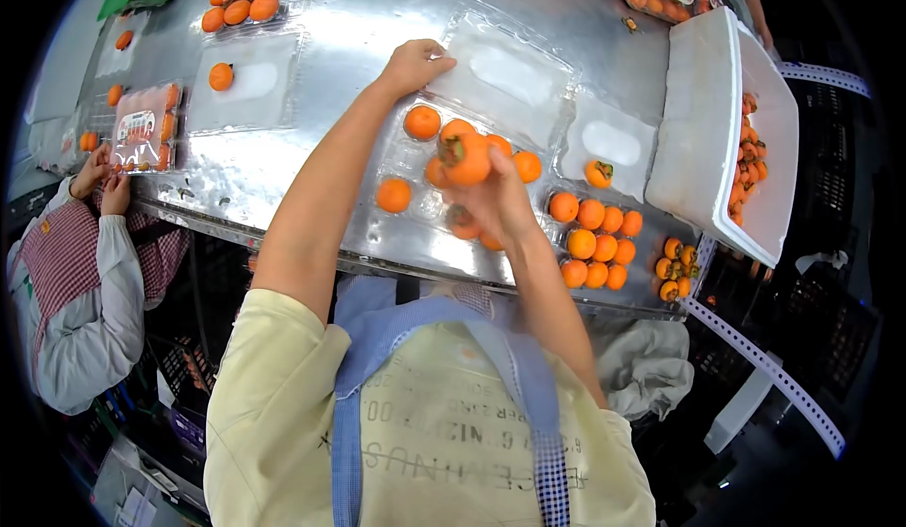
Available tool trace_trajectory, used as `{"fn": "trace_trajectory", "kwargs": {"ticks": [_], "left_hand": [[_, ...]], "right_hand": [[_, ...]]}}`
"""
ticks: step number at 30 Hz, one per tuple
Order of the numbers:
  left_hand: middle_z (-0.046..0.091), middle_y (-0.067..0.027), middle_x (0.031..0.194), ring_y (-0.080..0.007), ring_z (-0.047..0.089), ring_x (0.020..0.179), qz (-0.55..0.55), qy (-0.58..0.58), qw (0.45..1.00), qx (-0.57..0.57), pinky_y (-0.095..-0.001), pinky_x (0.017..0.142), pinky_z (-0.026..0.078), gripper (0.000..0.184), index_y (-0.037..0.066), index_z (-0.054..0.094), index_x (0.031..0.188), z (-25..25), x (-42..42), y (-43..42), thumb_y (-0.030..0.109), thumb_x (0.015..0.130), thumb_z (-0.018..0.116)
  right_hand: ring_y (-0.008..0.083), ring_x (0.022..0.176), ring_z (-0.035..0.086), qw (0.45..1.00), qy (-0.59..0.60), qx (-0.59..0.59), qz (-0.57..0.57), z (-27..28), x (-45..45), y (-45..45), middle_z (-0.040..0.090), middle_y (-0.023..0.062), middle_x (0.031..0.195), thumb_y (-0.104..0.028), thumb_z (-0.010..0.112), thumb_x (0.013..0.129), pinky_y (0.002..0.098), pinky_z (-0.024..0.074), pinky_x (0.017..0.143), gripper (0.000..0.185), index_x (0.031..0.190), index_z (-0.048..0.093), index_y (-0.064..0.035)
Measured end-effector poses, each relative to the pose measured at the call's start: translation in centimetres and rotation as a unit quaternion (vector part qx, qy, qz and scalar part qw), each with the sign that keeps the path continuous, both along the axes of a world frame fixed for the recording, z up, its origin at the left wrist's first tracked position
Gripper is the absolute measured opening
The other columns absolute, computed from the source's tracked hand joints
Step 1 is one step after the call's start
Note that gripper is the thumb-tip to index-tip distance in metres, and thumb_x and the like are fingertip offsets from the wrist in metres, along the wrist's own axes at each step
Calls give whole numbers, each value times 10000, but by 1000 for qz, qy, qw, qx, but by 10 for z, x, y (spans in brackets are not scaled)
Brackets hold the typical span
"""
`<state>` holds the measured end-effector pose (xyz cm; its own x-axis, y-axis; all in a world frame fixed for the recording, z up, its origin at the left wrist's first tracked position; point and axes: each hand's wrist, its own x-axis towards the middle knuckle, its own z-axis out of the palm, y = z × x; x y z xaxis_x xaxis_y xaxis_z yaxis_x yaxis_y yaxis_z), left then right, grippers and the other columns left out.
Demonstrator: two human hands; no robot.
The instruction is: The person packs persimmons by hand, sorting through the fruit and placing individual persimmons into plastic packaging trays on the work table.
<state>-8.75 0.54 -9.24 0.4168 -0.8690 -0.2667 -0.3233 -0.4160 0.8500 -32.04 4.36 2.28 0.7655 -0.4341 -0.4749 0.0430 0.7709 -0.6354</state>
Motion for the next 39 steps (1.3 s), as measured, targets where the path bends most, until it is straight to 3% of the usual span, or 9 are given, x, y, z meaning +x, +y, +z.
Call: {"fn": "trace_trajectory", "kwargs": {"ticks": [1, 5, 13, 16, 19, 22, 25, 31, 39], "left_hand": [[668, -135, 912, -213, 623, 849, -2, 2, 1000, -1, -324, 785, 482, 416, 17, 652, 1001, 0, -1, 0, 359, 770, 709], [668, -136, 917, -220, 624, 863, 5, -3, 1000, -9, -325, 790, 482, 429, 14, 650, 1004, -4, -1, 0, 368, 768, 710], [666, -119, 884, -190, 616, 809, 5, 13, 1000, -5, -309, 754, 484, 387, 11, 648, 982, -4, -1, 0, 333, 778, 712], [664, -106, 857, -172, 608, 772, 4, 6, 1000, -16, -301, 728, 484, 369, 8, 647, 965, -9, -1, -1, 321, 782, 712], [664, -106, 854, -171, 609, 764, 8, 7, 1000, -27, -302, 723, 484, 362, 8, 648, 966, -10, -1, -1, 316, 785, 710], [664, -111, 866, -171, 610, 763, -1, 2, 1000, -14, -299, 717, 486, 361, 10, 649, 974, -4, -2, 0, 315, 790, 707], [663, -115, 869, -172, 610, 757, 6, 8, 1000, -17, -297, 707, 488, 358, 10, 649, 975, -8, -2, -1, 313, 792, 707], [664, -110, 868, -167, 610, 758, 4, 22, 1000, -16, -294, 707, 487, 361, 7, 647, 980, -8, -2, -1, 309, 792, 710], [663, -101, 855, -163, 608, 753, 6, 8, 1000, -11, -296, 701, 487, 362, 7, 644, 983, -5, -2, 0, 303, 787, 717]], "right_hand": [[187, 794, 552, 991, -61, 117, -14, 3, -2, 0, 549, 109, 1053, -406, 435, 918, 272, 474, 580, 475, 1217, 468, -39], [149, 593, 469, 990, -65, 124, -35, 4, -5, 8, 547, 107, 1044, -462, 383, 929, 217, 352, 415, 505, 1245, 426, -69], [91, 527, 389, 993, -95, 76, -5, 5, -10, 12, 545, 83, 1027, -425, 423, 936, 170, 233, 384, 438, 1210, 430, -82], [127, 655, 485, 993, -99, 59, 16, 11, -16, 9, 527, 80, 1077, -326, 515, 912, 190, 381, 501, 407, 1219, 422, -75], [214, 926, 527, 953, 46, -297, 25, 13, -11, 19, 496, 106, 1148, -207, 627, 836, 290, 453, 790, 484, 1243, 414, -54], [283, 1141, 441, 836, 102, -538, 27, 20, -6, 18, 463, 143, 1208, -137, 691, 764, 377, 344, 992, 582, 1264, 411, -32], [312, 1125, 453, 797, 118, -593, 10, 17, -5, 19, 465, 169, 1196, -148, 687, 755, 393, 365, 970, 588, 1263, 420, -20], [295, 1121, 484, 811, 179, -556, 36, 16, -9, 20, 470, 164, 1198, -126, 728, 735, 357, 455, 880, 620, 1254, 407, -13], [193, 1015, 565, 949, 77, -305, -13, 6, -13, 20, 481, 115, 1188, -92, 733, 759, 289, 542, 699, 628, 1270, 372, -30]]}}
